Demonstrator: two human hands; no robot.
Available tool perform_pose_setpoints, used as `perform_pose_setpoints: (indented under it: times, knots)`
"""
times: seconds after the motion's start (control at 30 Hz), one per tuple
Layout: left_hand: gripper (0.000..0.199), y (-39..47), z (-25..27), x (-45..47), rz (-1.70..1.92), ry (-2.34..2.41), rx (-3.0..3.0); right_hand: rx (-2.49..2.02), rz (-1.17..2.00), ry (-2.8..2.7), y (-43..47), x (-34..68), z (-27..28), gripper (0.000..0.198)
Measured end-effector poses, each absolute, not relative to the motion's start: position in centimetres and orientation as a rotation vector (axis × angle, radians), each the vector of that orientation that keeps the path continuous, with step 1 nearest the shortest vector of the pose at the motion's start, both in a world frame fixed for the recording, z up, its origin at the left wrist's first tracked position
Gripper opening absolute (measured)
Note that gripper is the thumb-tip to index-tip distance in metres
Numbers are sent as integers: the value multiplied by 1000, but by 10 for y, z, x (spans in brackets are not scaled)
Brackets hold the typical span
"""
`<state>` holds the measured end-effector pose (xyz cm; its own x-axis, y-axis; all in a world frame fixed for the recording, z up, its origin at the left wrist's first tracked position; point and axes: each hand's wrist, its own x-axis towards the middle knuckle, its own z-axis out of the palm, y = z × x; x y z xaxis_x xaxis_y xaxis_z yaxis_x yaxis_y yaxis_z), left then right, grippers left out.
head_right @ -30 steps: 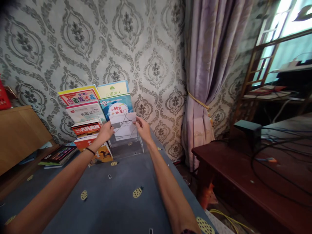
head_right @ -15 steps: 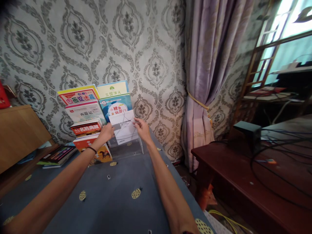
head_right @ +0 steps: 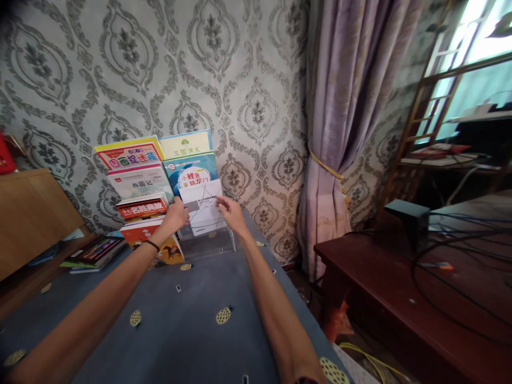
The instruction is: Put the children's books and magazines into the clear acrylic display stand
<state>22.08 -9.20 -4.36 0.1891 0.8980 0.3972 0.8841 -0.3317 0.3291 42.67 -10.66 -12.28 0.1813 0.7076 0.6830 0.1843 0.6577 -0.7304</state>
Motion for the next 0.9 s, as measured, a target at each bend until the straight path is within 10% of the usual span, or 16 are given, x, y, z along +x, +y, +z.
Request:
perform_pose_setpoints:
  times: [0.9]
  knots:
    - [35, -121, -41, 218, 800, 1522, 2530, -844, 535, -1443, -119, 413, -112, 38]
